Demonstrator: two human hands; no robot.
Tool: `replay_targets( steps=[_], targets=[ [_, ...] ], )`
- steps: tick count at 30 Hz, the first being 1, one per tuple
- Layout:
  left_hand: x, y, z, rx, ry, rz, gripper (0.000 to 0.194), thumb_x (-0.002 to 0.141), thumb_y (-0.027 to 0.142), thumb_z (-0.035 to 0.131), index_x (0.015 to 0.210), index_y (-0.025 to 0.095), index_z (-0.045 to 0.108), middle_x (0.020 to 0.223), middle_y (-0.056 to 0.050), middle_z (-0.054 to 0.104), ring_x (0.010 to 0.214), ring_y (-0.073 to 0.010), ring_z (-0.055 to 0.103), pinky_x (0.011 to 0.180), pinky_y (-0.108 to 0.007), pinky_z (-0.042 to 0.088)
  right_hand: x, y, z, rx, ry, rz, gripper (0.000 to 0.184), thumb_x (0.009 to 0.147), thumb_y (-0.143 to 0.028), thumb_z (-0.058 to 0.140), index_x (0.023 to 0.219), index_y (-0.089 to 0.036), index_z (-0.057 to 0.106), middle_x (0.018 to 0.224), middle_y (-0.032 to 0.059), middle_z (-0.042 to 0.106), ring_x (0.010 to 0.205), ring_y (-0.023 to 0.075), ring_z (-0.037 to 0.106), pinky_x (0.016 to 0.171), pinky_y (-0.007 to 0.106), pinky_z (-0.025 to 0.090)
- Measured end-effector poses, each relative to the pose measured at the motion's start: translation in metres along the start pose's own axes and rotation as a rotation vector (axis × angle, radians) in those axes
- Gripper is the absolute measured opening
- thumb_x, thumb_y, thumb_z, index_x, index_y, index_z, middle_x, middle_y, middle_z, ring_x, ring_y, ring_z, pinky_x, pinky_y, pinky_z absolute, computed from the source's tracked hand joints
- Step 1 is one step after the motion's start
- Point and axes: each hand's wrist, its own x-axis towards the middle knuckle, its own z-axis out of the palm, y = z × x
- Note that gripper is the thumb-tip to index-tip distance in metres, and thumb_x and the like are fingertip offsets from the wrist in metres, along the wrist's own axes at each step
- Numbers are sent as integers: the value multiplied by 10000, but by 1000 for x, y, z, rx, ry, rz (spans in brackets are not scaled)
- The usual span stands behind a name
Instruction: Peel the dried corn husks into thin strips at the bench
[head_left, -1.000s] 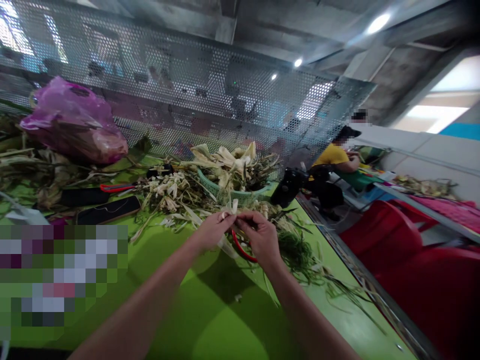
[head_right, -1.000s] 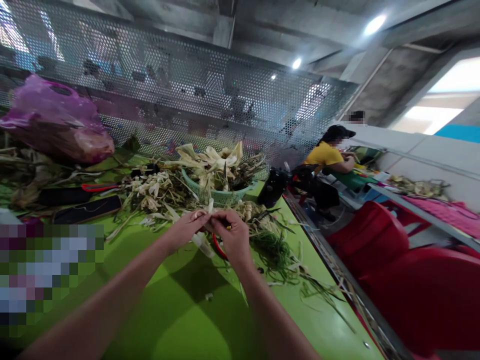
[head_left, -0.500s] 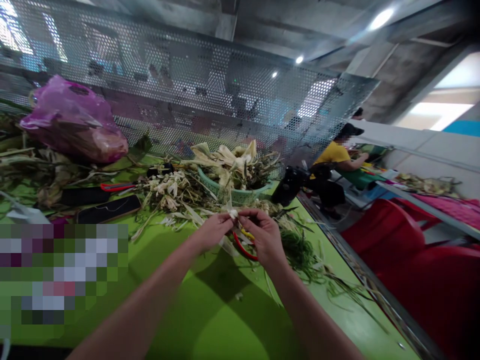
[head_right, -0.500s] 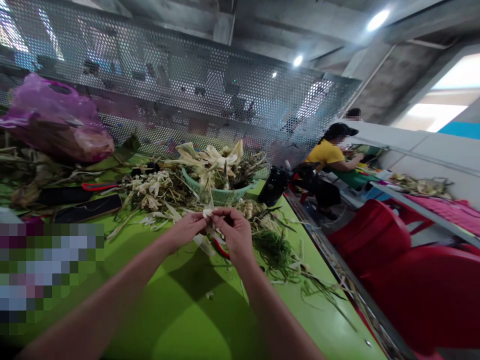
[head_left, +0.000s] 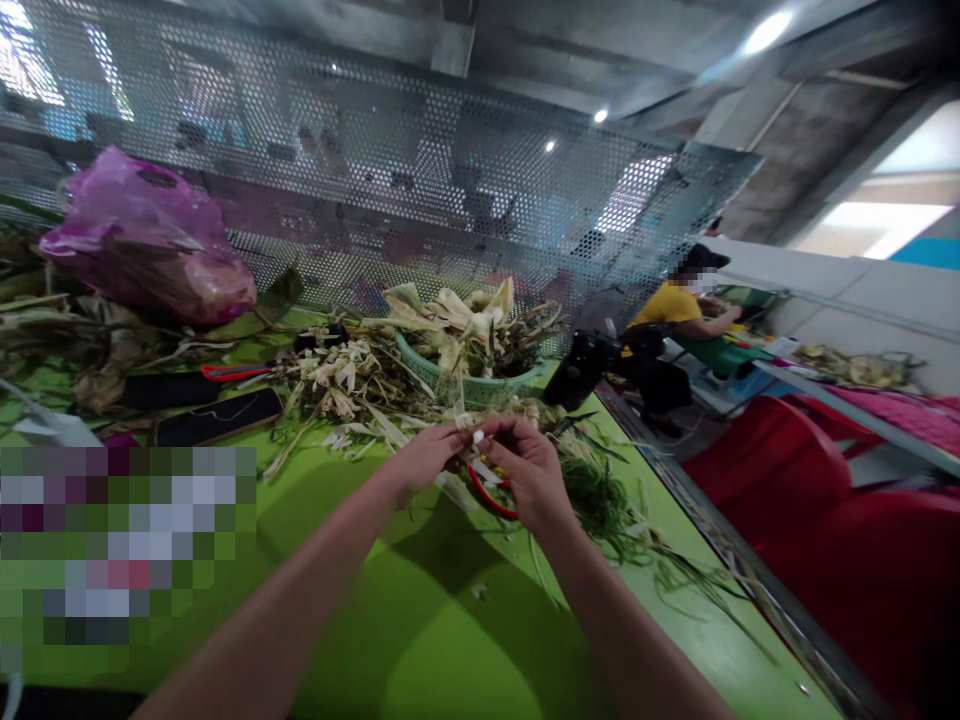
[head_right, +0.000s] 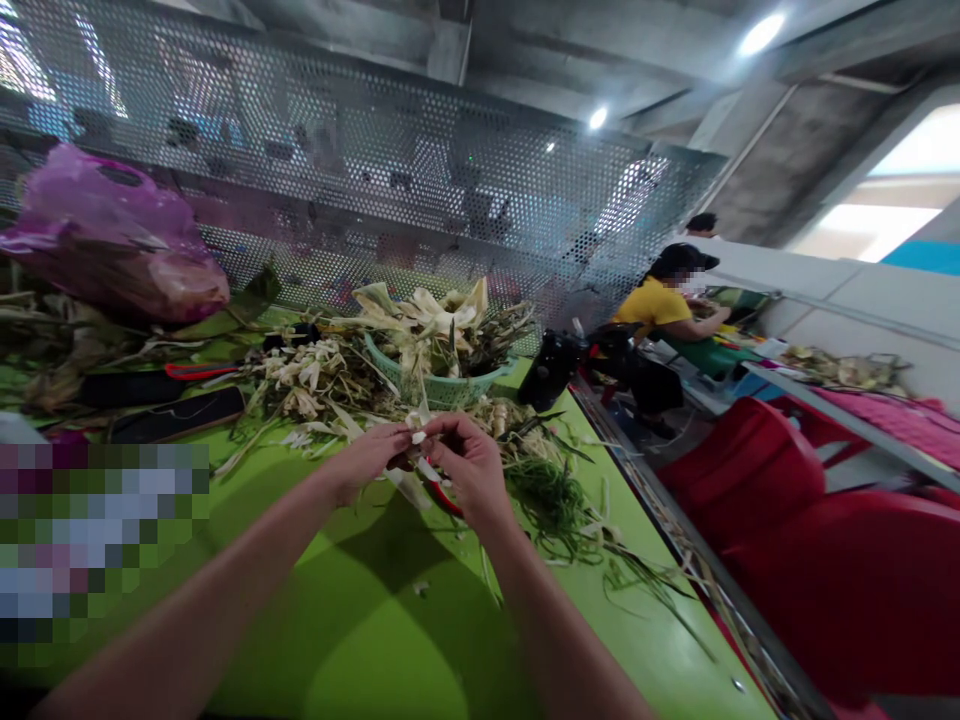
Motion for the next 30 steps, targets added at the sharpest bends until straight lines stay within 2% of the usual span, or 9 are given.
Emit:
replay_targets(
  steps=[3,6,9,14,20,24,30],
  targets=[
    [3,-1,-2,45,19,-16,238,754,339,568,600,172,498,529,46,392,510,-91,329,505,-234,244,-1,-4,2,-123,-33,-80,172,674,-325,739,770,-206,662,739,13,636,669,157,570,630,278,467],
    [4,0,-3,-2,19,-11,269,757,374,559,602,179,458,523,60,349,491,-83,299,502,-237,218,-1,-4,4,-207,-6,-128,157,682,-320,731,773,-206,675,747,20,648,680,165,572,647,287,467],
    [3,2,-4,-33,21,5,244,777,365,509,620,184,467,545,50,384,508,-92,327,518,-245,238,1,-2,4,-219,27,-110,158,689,-328,724,778,-207,676,734,16,655,661,163,570,638,286,462],
    [2,4,-7,2,-22,35,67,691,198,511,681,164,568,600,22,486,562,-110,398,565,-255,294,2,0,1,-155,60,-90,174,696,-307,724,827,-207,668,774,18,666,699,167,589,669,294,471],
    [2,7,-4,23,49,43,157,660,124,521,804,156,577,680,13,554,635,-112,479,633,-241,362,2,0,1,-110,60,-90,161,705,-292,720,832,-211,662,779,10,654,700,159,582,673,289,469],
    [2,6,-4,47,51,67,193,694,108,519,879,149,553,724,8,565,679,-110,503,670,-239,389,1,1,1,-128,80,-73,145,704,-299,719,797,-203,662,740,6,641,663,150,568,636,273,456],
    [7,-3,-6,186,41,269,104,772,167,534,875,155,537,800,-10,570,775,-133,530,751,-270,426,2,1,1,-159,112,-87,168,693,-310,718,784,-185,653,718,9,640,659,151,568,631,267,456]
  ],
)
